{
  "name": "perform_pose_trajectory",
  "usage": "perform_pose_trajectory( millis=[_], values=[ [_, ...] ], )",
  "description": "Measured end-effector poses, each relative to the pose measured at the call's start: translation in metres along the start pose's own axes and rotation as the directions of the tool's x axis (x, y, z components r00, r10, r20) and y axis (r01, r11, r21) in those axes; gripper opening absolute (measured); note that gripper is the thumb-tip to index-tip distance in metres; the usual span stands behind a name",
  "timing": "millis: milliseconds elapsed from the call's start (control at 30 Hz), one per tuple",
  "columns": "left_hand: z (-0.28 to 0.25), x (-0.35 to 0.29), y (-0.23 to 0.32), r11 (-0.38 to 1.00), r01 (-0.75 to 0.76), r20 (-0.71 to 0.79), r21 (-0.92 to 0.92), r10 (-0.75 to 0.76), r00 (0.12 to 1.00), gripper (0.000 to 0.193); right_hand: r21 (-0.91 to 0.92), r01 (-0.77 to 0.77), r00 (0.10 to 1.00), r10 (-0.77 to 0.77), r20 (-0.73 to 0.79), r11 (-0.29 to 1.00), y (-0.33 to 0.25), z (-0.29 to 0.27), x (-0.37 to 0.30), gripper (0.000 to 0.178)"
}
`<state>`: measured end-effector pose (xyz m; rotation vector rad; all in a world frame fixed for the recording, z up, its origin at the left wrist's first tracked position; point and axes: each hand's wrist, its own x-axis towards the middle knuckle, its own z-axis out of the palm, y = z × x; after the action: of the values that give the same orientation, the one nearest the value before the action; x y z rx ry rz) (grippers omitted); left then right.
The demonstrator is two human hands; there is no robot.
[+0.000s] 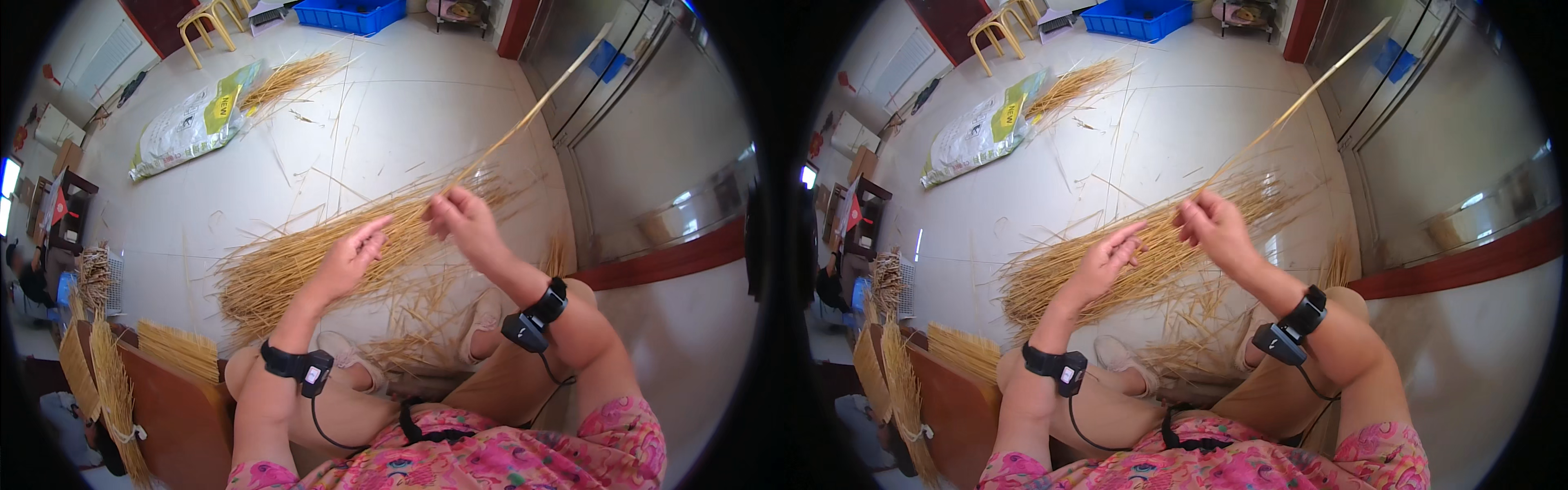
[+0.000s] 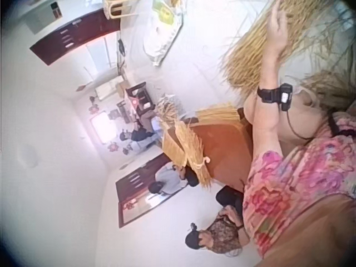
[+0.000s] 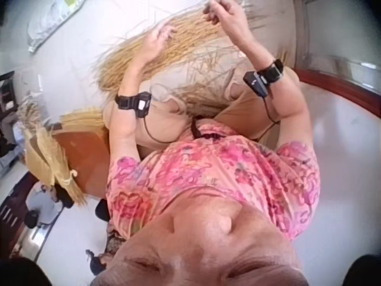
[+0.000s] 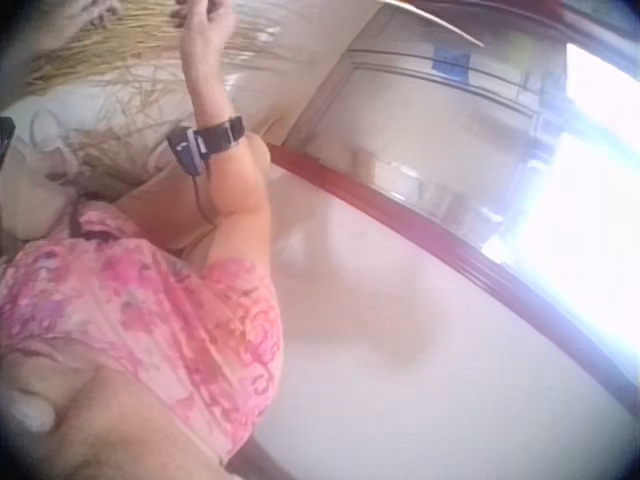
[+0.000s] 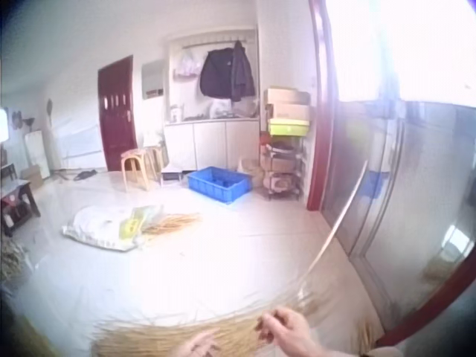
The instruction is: Weaving or braiding long strands of straw together while sitting on the floor.
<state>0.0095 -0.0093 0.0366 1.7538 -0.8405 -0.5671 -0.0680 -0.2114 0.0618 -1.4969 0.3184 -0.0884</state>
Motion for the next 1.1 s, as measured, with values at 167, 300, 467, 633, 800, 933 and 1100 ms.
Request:
perform_pose_trajectory(
  millis=[167,300,467,633,800,933,1100],
  values=[
    [-0.020,-0.003,-0.012,0.864,0.302,0.144,-0.403,-0.266,0.953,0.035,0.024,0.155,0.965,-0.146,-0.219,0.988,-0.022,-0.041,0.016,0.016],
    [-0.015,-0.009,-0.002,0.798,0.396,0.265,-0.454,-0.303,0.915,0.021,0.115,0.152,0.952,-0.114,-0.282,0.982,-0.026,-0.049,0.020,0.016],
    [-0.001,-0.004,-0.001,0.774,0.374,0.320,-0.511,-0.233,0.918,0.012,0.164,0.150,0.959,-0.103,-0.264,0.975,-0.029,-0.047,0.020,0.017],
    [0.010,-0.004,0.006,0.771,0.371,0.244,-0.517,-0.283,0.928,0.005,0.131,0.136,0.975,-0.109,-0.196,0.982,-0.029,-0.033,0.017,0.016],
    [0.020,-0.003,-0.013,0.737,0.240,0.007,-0.632,-0.304,0.953,0.005,0.138,0.216,0.951,-0.177,-0.252,0.966,-0.028,-0.033,0.018,0.015],
    [0.016,-0.002,-0.016,0.698,0.159,-0.172,-0.698,-0.380,0.909,0.009,0.125,0.186,0.938,-0.139,-0.317,0.975,-0.024,-0.043,0.020,0.016],
    [0.002,-0.003,-0.005,0.572,0.184,-0.083,-0.800,-0.408,0.909,0.010,0.129,0.154,0.923,-0.096,-0.372,0.980,-0.025,-0.049,0.020,0.016]
  ],
)
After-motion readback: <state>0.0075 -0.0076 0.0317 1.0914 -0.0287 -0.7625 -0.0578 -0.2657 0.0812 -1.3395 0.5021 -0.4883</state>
